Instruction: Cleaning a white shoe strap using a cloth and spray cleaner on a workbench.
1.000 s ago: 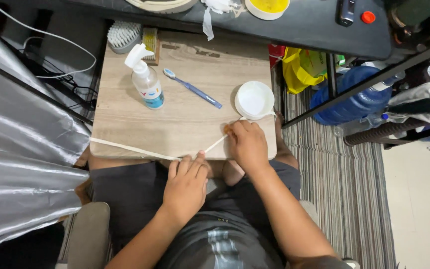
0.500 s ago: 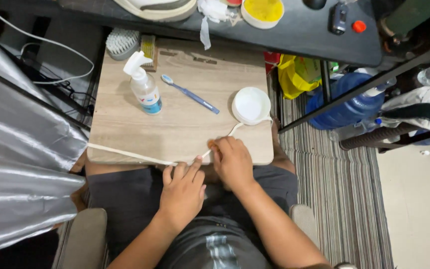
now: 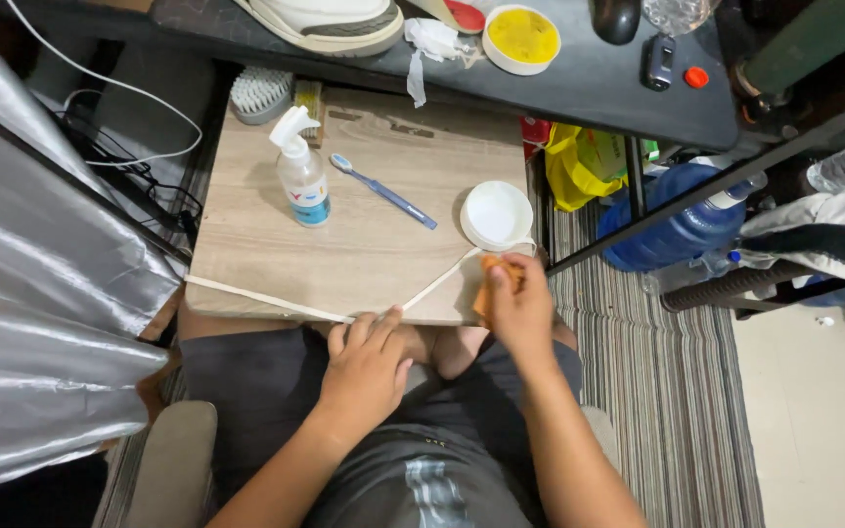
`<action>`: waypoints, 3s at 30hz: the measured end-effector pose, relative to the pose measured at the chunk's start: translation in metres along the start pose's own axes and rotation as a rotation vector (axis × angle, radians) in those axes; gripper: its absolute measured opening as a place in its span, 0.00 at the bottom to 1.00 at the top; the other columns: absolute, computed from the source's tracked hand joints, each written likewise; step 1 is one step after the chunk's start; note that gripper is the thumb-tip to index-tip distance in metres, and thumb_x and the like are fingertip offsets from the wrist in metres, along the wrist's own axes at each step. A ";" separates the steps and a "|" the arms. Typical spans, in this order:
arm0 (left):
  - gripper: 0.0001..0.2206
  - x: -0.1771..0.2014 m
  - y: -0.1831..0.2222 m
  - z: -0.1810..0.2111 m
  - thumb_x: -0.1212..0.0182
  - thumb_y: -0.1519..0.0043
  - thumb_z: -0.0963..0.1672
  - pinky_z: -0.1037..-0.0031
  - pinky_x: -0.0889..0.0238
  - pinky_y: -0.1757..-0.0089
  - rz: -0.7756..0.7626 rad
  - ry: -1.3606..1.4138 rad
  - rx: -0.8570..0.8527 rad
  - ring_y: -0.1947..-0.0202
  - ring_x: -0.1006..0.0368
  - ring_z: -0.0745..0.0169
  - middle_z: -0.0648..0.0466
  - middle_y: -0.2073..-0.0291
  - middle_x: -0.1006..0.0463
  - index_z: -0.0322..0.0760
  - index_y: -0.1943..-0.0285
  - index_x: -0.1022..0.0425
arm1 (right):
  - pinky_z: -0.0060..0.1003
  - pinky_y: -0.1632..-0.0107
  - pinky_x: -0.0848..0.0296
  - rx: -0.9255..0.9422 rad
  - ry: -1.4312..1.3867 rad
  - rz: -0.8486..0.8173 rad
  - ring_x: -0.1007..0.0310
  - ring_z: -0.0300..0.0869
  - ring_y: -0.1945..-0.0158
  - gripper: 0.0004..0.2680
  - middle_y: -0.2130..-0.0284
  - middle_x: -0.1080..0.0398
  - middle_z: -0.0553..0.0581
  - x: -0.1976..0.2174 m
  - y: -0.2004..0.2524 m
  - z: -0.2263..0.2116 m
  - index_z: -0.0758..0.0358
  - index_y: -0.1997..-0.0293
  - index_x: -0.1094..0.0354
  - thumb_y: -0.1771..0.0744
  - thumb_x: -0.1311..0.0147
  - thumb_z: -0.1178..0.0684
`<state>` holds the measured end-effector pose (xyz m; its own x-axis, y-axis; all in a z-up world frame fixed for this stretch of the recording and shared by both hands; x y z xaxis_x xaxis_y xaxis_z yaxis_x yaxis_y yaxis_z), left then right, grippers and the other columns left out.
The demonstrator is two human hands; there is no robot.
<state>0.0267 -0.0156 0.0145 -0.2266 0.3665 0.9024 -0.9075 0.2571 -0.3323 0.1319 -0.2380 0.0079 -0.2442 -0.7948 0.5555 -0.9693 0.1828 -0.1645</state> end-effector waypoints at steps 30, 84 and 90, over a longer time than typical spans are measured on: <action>0.08 0.002 -0.010 -0.020 0.23 0.50 0.41 0.80 0.26 0.65 0.044 1.224 0.775 0.71 0.21 0.73 0.53 0.72 0.12 0.32 0.65 0.15 | 0.28 0.65 0.31 0.056 -0.388 -0.275 0.31 0.34 0.68 0.08 0.69 0.27 0.50 -0.003 0.060 -0.047 0.60 0.57 0.29 0.36 0.35 0.54; 0.28 0.049 -0.047 0.022 0.53 0.37 0.53 0.59 0.33 0.43 0.302 2.042 1.246 0.44 0.25 0.42 0.33 0.43 0.23 0.25 0.38 0.30 | 0.52 0.17 0.77 0.942 0.030 -0.286 0.81 0.49 0.17 0.27 0.21 0.76 0.59 -0.032 0.104 -0.157 0.61 0.19 0.73 0.25 0.82 0.33; 0.36 0.055 -0.049 -0.012 0.56 0.40 0.59 0.64 0.32 0.42 0.350 1.700 0.638 0.40 0.26 0.48 0.39 0.40 0.23 0.25 0.38 0.28 | 0.53 0.34 0.32 0.730 -0.256 -0.300 0.28 0.59 0.38 0.15 0.49 0.26 0.65 -0.002 0.123 -0.158 0.65 0.47 0.29 0.28 0.59 0.45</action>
<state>0.0634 0.0028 0.0774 -0.2205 0.8217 -0.5256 -0.9746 -0.2069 0.0856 0.0089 -0.1227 0.1156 0.1210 -0.8733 0.4719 -0.7081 -0.4091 -0.5756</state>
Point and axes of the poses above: each hand's wrist, its own y-axis away from the middle knuckle, its own x-axis out of the back of the hand, z = x × y, the point moved 7 cm from there along -y, towards the middle knuckle
